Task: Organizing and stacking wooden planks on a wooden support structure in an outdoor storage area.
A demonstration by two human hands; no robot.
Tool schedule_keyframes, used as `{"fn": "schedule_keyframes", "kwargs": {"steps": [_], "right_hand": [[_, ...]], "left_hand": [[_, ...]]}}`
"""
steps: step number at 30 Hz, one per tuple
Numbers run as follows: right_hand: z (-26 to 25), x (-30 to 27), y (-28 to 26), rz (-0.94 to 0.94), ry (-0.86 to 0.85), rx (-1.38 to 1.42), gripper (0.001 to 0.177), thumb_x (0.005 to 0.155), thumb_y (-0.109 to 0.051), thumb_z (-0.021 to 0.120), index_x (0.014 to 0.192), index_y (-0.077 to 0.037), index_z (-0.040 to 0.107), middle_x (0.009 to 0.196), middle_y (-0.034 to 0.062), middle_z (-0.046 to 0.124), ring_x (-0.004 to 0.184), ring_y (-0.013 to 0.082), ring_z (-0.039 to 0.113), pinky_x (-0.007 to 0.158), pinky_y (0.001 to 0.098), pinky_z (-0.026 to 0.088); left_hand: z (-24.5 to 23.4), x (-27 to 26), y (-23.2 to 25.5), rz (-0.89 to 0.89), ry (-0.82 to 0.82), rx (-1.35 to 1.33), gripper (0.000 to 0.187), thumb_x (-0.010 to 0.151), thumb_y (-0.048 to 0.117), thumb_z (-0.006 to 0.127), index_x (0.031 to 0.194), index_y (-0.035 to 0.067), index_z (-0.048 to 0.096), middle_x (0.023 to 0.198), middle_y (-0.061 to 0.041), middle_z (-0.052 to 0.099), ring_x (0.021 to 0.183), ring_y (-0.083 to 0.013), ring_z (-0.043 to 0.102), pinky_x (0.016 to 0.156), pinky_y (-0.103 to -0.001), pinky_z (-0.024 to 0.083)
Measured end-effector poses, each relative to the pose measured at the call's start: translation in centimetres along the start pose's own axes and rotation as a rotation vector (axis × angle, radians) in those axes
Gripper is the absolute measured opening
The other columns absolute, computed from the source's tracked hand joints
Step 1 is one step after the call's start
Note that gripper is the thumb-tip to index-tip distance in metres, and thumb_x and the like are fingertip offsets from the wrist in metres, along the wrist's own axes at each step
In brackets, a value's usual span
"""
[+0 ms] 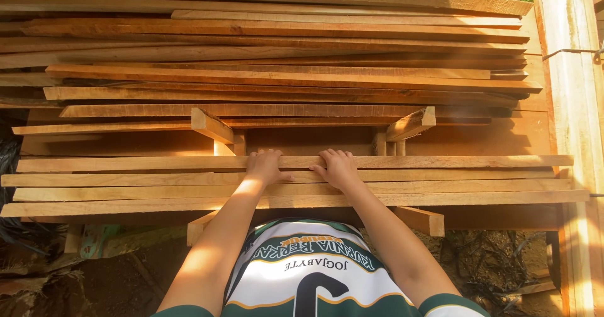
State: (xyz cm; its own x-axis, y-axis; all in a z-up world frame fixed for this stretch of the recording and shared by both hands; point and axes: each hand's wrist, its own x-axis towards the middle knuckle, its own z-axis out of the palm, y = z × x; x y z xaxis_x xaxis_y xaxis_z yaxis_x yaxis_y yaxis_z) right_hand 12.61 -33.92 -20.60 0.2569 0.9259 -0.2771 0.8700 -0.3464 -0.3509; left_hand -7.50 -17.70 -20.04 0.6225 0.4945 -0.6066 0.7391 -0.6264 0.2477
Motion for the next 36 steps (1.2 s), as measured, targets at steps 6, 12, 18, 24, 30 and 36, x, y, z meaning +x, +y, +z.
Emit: {"fn": "schedule_keyframes", "kwargs": {"steps": [6, 12, 18, 24, 30, 36], "right_hand": [[0.3, 0.2, 1.0, 0.009, -0.139, 0.065, 0.05, 0.095, -0.061, 0.058, 0.127, -0.024, 0.065, 0.117, -0.0018, 0.07, 0.116, 0.0224, 0.066, 0.102, 0.0471, 0.046], [0.7, 2.1, 1.4, 0.08, -0.282, 0.1, 0.054, 0.091, -0.065, 0.058, 0.13, -0.028, 0.066, 0.123, -0.0037, 0.071, 0.119, 0.0239, 0.066, 0.101, 0.0504, 0.047], [0.0, 2.7, 0.3, 0.025, -0.228, 0.099, 0.046, 0.086, -0.055, 0.069, 0.12, -0.024, 0.069, 0.117, -0.0016, 0.072, 0.116, 0.0247, 0.068, 0.099, 0.0497, 0.05], [-1.3, 2.4, 0.0, -0.097, -0.186, 0.039, 0.035, 0.088, -0.041, 0.072, 0.107, -0.021, 0.05, 0.09, -0.0001, 0.07, 0.097, 0.0229, 0.071, 0.086, 0.0394, 0.053], [-1.9, 1.3, -0.7, -0.215, -0.059, 0.042, 0.041, 0.088, -0.046, 0.07, 0.113, -0.021, 0.05, 0.099, 0.0007, 0.063, 0.104, 0.0215, 0.064, 0.087, 0.0378, 0.049], [-2.0, 1.1, -1.2, -0.162, -0.148, 0.08, 0.049, 0.095, -0.057, 0.06, 0.127, -0.02, 0.06, 0.113, 0.004, 0.069, 0.111, 0.0242, 0.065, 0.095, 0.0402, 0.049]], "left_hand": [[0.5, 0.1, -0.3, -0.029, -0.046, -0.037, 0.078, 0.069, 0.074, 0.078, 0.129, 0.023, 0.068, 0.123, -0.002, 0.072, 0.124, -0.0269, 0.064, 0.103, -0.045, 0.044], [0.1, 1.1, -0.9, -0.055, -0.103, 0.003, 0.07, 0.069, 0.072, 0.076, 0.125, 0.03, 0.071, 0.121, 0.002, 0.074, 0.125, -0.0219, 0.065, 0.104, -0.042, 0.043], [-0.7, 1.5, 0.0, -0.064, -0.128, 0.047, 0.071, 0.07, 0.067, 0.079, 0.13, 0.031, 0.068, 0.126, 0.001, 0.073, 0.127, -0.0236, 0.063, 0.103, -0.046, 0.042], [-0.9, 1.3, 0.2, -0.026, -0.125, 0.058, 0.073, 0.069, 0.061, 0.084, 0.13, 0.024, 0.067, 0.124, -0.003, 0.073, 0.125, -0.0277, 0.063, 0.1, -0.049, 0.042], [0.5, 2.2, -0.1, 0.012, -0.057, 0.093, 0.079, 0.064, 0.062, 0.086, 0.125, 0.017, 0.065, 0.119, -0.006, 0.072, 0.119, -0.0304, 0.065, 0.096, -0.051, 0.044], [2.1, 3.0, -1.0, 0.03, -0.035, 0.063, 0.073, 0.067, 0.061, 0.086, 0.12, 0.016, 0.063, 0.118, -0.007, 0.07, 0.12, -0.0321, 0.064, 0.096, -0.052, 0.046]]}}
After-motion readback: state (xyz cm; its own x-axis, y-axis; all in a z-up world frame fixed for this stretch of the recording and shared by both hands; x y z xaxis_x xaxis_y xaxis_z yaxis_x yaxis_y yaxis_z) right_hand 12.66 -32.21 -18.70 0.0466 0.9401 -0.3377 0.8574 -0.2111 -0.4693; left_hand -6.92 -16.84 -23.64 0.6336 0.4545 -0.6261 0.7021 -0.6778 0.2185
